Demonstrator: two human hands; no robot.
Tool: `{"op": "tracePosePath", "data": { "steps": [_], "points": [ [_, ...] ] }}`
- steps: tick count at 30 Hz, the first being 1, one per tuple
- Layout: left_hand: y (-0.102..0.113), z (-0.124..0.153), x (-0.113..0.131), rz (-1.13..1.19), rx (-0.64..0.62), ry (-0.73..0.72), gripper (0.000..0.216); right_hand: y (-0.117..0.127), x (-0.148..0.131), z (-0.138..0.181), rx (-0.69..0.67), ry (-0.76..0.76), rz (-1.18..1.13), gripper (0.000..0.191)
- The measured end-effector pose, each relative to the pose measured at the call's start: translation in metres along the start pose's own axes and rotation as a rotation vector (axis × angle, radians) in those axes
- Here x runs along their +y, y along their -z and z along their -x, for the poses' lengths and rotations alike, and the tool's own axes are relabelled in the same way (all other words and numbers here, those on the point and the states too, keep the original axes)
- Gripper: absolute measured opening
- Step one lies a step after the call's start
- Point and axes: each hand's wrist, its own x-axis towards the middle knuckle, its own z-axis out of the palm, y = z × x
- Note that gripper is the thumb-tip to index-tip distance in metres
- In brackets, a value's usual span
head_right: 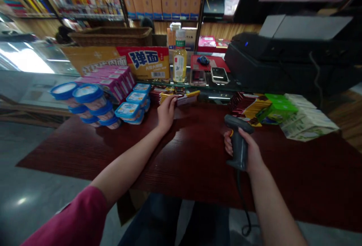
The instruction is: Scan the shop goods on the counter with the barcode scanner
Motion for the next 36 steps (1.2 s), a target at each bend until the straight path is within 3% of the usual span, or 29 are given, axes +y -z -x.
{"op": "tracePosePath", "data": {
  "steps": [3, 7, 11, 16, 22, 27, 31, 36],
  "points": [
    [0.037, -0.01, -0.01, -0.058, 0.117, -0.082, 0.032, -0.003, 0.0, 0.0, 0.03, -0.017, 0.025, 0.032],
    [0.058, -0.018, -0.026, -0.177, 0.093, -0.126, 0.033, -0.008, -0.003, 0.001, 0.07, -0.041, 0.074, 0.032],
    [0.052, -0.016, -0.036, -0.29, 0.082, -0.147, 0.033, -0.012, -0.005, 0.005, 0.101, -0.03, 0.087, 0.03],
    [0.042, -0.014, -0.045, -0.245, 0.124, -0.138, 0.033, -0.028, -0.003, 0.002, 0.029, 0.004, 0.056, 0.032],
    [0.038, -0.015, -0.06, -0.206, 0.199, -0.022, 0.041, -0.082, 0.014, -0.044, -0.247, -0.043, -0.019, 0.032],
    [0.036, -0.017, -0.054, -0.404, 0.085, -0.065, 0.054, -0.114, 0.027, -0.089, -0.386, -0.08, -0.121, 0.033],
    [0.035, -0.016, -0.037, -0.64, -0.009, -0.108, 0.052, -0.113, 0.03, -0.097, -0.419, -0.063, -0.175, 0.034],
    [0.032, -0.007, -0.025, -0.743, -0.129, -0.203, 0.053, -0.106, 0.03, -0.095, -0.415, -0.063, -0.207, 0.034]
  ]
}}
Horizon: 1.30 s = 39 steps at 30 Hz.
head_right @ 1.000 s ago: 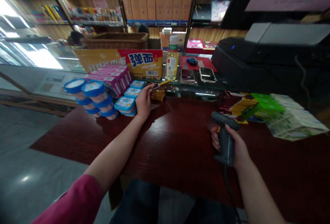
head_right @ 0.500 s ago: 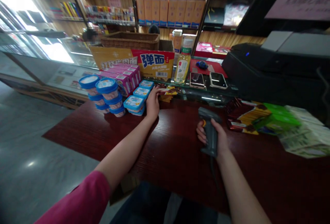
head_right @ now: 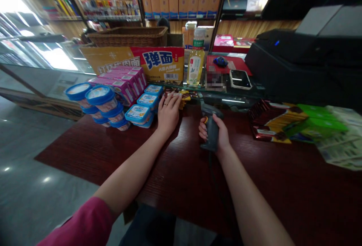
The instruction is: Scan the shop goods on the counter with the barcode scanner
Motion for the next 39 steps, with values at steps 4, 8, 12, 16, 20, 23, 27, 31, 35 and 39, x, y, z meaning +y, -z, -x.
{"op": "tracePosePath", "data": {
  "steps": [4, 8, 12, 16, 20, 23, 27, 31, 35, 39],
  "points": [
    [-0.003, 0.003, 0.003, -0.047, -0.054, 0.023, 0.059, 0.0, 0.001, -0.003, 0.006, -0.021, -0.019, 0.034],
    [-0.008, -0.001, -0.001, -0.074, -0.046, 0.083, 0.062, 0.0, 0.001, -0.004, 0.011, -0.015, -0.043, 0.035],
    [-0.014, -0.004, -0.003, -0.048, -0.021, 0.111, 0.063, 0.003, 0.0, -0.004, -0.007, -0.013, -0.036, 0.036],
    [-0.01, -0.002, -0.001, -0.035, -0.015, 0.104, 0.067, 0.008, -0.002, 0.0, 0.014, 0.051, -0.032, 0.034],
    [-0.006, 0.004, 0.019, 0.05, 0.002, 0.013, 0.068, 0.02, -0.01, 0.019, 0.096, 0.135, -0.038, 0.037],
    [-0.017, 0.013, 0.064, 0.189, -0.085, -0.097, 0.062, 0.036, -0.021, 0.048, 0.166, 0.175, -0.021, 0.038],
    [-0.046, 0.025, 0.15, 0.387, -0.327, -0.322, 0.062, 0.068, -0.038, 0.098, 0.238, 0.228, 0.024, 0.037],
    [-0.081, 0.017, 0.211, 0.425, -0.474, -0.383, 0.061, 0.101, -0.056, 0.129, 0.329, 0.385, -0.053, 0.035],
    [-0.109, -0.002, 0.229, 0.359, -0.516, -0.42, 0.053, 0.121, -0.07, 0.128, 0.394, 0.514, -0.263, 0.037],
    [-0.119, -0.016, 0.235, 0.298, -0.469, -0.432, 0.043, 0.127, -0.073, 0.12, 0.396, 0.538, -0.38, 0.041]
  ]
}}
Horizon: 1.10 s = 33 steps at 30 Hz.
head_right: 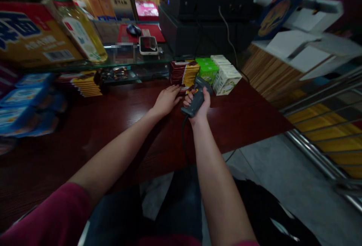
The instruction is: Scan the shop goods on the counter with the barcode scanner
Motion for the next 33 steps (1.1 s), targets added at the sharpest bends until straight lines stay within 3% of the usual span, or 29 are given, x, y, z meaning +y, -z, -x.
{"op": "tracePosePath", "data": {
  "steps": [5, 9, 14, 19, 22, 25, 33],
  "points": [
    [0.002, -0.002, 0.007, -0.176, -0.011, -0.063, 0.031, -0.003, 0.0, 0.004, -0.014, -0.009, 0.045, 0.043],
    [0.023, 0.031, 0.0, -0.257, -0.002, -0.064, 0.033, -0.011, -0.003, 0.019, -0.076, -0.05, 0.069, 0.042],
    [0.078, 0.113, -0.051, -0.189, 0.072, 0.099, 0.033, -0.027, 0.012, 0.036, -0.217, -0.189, 0.192, 0.04],
    [0.114, 0.169, -0.112, 0.095, 0.289, 0.494, 0.035, -0.06, 0.075, 0.028, -0.379, -0.424, 0.341, 0.042],
    [0.115, 0.173, -0.135, 0.315, 0.404, 0.647, 0.039, -0.084, 0.119, 0.02, -0.469, -0.531, 0.419, 0.043],
    [0.109, 0.168, -0.144, 0.451, 0.473, 0.696, 0.042, -0.097, 0.145, 0.014, -0.472, -0.598, 0.534, 0.044],
    [0.106, 0.165, -0.141, 0.553, 0.571, 0.743, 0.039, -0.097, 0.149, 0.013, -0.361, -0.606, 0.668, 0.047]
  ]
}}
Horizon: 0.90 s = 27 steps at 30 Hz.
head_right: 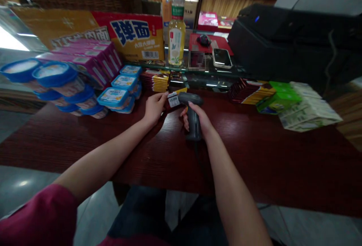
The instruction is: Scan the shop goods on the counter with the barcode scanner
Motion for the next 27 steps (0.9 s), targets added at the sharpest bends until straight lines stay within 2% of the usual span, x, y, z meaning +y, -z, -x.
{"op": "tracePosePath", "data": {
  "steps": [4, 6, 11, 14, 17, 20, 23, 27],
  "points": [
    [-0.001, -0.001, -0.001, 0.027, 0.027, 0.001, 0.043, -0.004, 0.001, 0.002, 0.059, -0.028, 0.027, 0.046],
    [-0.002, -0.002, -0.003, 0.066, 0.017, 0.001, 0.037, -0.005, 0.001, 0.002, 0.061, -0.019, 0.025, 0.046],
    [0.002, -0.002, -0.002, 0.087, -0.106, 0.005, 0.022, -0.003, 0.0, 0.003, 0.0, 0.064, -0.068, 0.042],
    [0.017, 0.004, 0.01, -0.007, -0.132, -0.116, 0.018, 0.003, -0.002, 0.006, -0.021, 0.143, -0.161, 0.037],
    [0.035, 0.007, 0.027, -0.123, -0.049, -0.355, 0.023, 0.011, -0.004, 0.011, -0.017, 0.213, -0.251, 0.035],
    [0.047, 0.003, 0.04, -0.197, 0.122, -0.503, 0.028, 0.019, -0.006, 0.015, -0.011, 0.242, -0.322, 0.035],
    [0.048, -0.009, 0.042, -0.255, 0.217, -0.57, 0.026, 0.022, -0.006, 0.014, -0.02, 0.237, -0.346, 0.036],
    [0.043, -0.023, 0.03, -0.356, 0.206, -0.564, 0.024, 0.022, -0.005, 0.012, -0.04, 0.221, -0.338, 0.034]
  ]
}}
